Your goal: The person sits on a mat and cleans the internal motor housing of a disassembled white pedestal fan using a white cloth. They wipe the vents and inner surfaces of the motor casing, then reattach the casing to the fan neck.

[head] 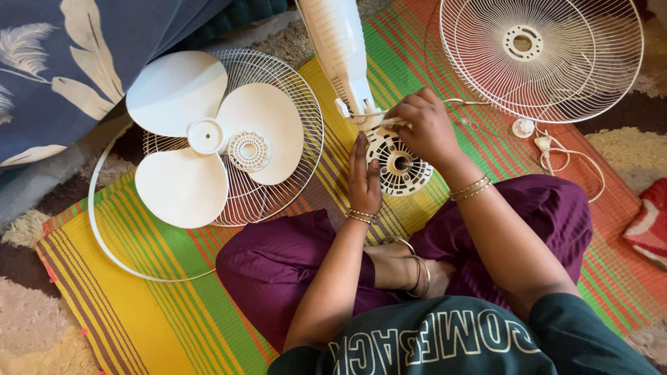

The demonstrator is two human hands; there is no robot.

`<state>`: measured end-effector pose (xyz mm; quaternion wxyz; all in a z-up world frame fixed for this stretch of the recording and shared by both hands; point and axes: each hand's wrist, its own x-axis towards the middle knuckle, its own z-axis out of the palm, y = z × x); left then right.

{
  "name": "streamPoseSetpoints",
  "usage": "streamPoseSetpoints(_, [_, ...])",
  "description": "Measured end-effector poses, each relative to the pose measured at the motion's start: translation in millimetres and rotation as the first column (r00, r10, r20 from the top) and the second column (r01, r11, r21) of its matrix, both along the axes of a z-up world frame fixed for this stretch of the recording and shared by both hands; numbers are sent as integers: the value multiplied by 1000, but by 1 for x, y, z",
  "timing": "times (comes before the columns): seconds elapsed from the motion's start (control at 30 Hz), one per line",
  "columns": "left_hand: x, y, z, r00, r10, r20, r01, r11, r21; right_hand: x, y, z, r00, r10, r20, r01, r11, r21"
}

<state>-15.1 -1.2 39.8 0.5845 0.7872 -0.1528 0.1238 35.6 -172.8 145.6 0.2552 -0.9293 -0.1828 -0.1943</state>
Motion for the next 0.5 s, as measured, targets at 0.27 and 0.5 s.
streamPoseSetpoints(0.27, [0, -1, -9, 991, 104, 79, -111, 990, 89, 1, 14, -4, 989, 145, -11, -145, 989, -10])
streamPoseSetpoints(0.5, [-2, -1, -12, 986, 123, 114, -135, 985, 103, -18, -9, -8, 997, -58, 41, 57, 998, 24])
